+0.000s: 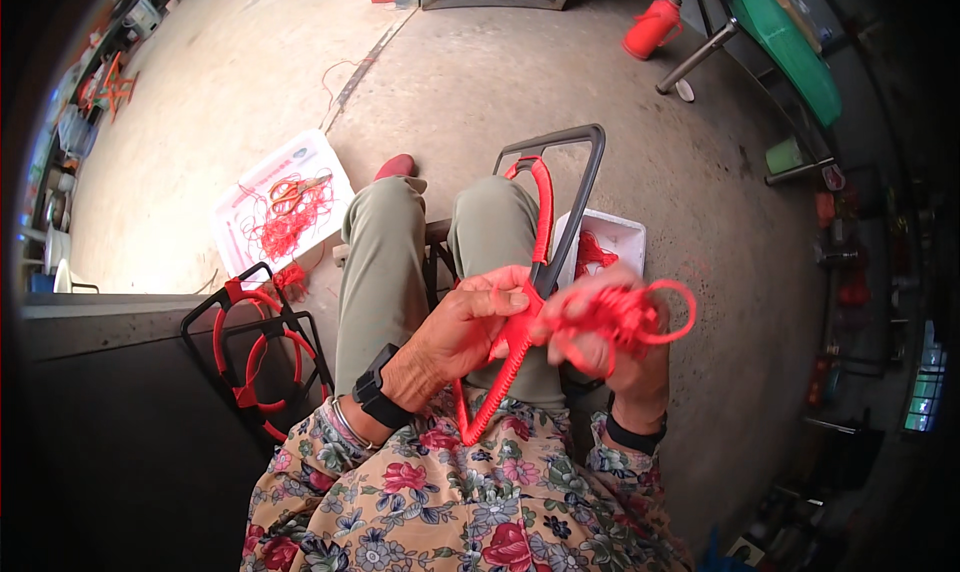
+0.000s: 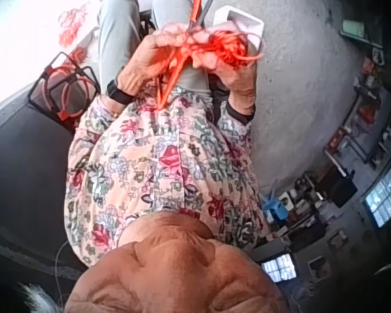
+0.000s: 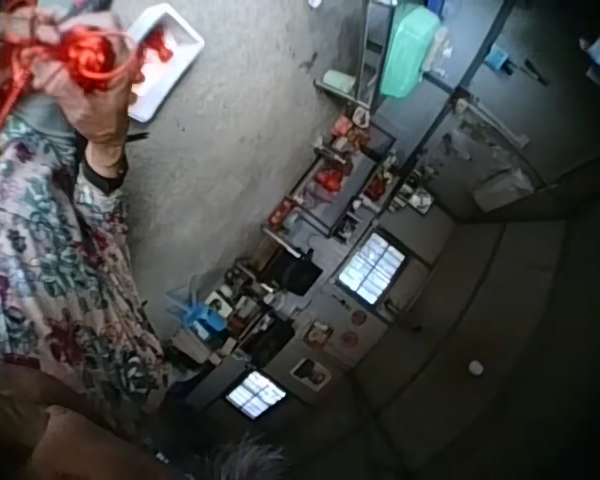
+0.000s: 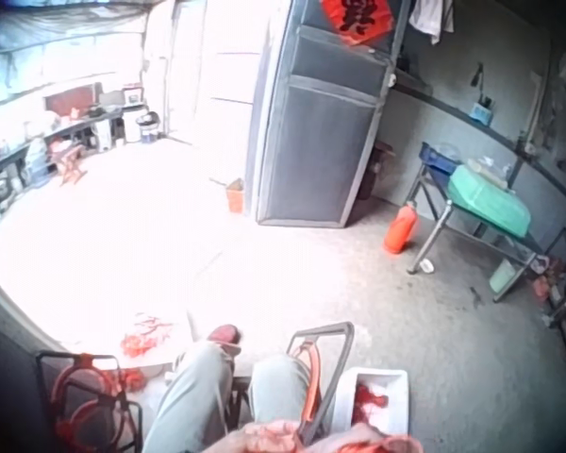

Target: The person is winding a long red string onto a black frame with red padding.

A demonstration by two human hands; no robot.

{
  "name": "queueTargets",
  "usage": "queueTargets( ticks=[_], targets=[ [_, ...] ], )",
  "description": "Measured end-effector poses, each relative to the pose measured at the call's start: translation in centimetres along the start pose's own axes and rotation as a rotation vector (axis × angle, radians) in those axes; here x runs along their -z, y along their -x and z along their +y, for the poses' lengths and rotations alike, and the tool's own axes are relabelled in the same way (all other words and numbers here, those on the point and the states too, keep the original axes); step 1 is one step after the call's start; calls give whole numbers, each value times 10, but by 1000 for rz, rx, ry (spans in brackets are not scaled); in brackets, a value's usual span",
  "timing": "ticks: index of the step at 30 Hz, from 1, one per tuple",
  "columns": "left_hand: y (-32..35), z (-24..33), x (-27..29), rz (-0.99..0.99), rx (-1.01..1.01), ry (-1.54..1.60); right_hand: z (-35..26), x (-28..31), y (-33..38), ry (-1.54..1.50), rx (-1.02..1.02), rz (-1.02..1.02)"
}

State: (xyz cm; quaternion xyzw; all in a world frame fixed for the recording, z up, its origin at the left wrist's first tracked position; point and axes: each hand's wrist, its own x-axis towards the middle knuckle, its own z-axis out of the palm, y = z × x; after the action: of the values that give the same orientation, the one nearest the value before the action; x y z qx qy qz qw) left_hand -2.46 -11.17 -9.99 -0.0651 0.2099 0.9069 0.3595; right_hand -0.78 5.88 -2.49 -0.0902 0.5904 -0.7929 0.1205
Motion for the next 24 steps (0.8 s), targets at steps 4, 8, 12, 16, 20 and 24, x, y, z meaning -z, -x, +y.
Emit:
queueTargets(
  ticks=[4, 8, 12, 16, 20, 24],
  targets=[
    [3, 3, -7, 18, 18, 17, 14, 16, 12, -30, 84, 32],
    [4, 5, -2, -152, 3, 26, 31, 36, 9, 14, -36, 398],
    [3, 0, -3, -47, -47, 12, 51, 8, 1, -4, 27, 358],
    [7, 2, -7, 28, -107, -10, 61, 0, -4, 97, 153, 273],
    [13, 3, -19, 81, -108, -70, 67, 5, -7, 272, 323, 222],
    [17, 8, -11, 63, -45, -158, 56, 11, -19, 543, 519, 85]
  ],
)
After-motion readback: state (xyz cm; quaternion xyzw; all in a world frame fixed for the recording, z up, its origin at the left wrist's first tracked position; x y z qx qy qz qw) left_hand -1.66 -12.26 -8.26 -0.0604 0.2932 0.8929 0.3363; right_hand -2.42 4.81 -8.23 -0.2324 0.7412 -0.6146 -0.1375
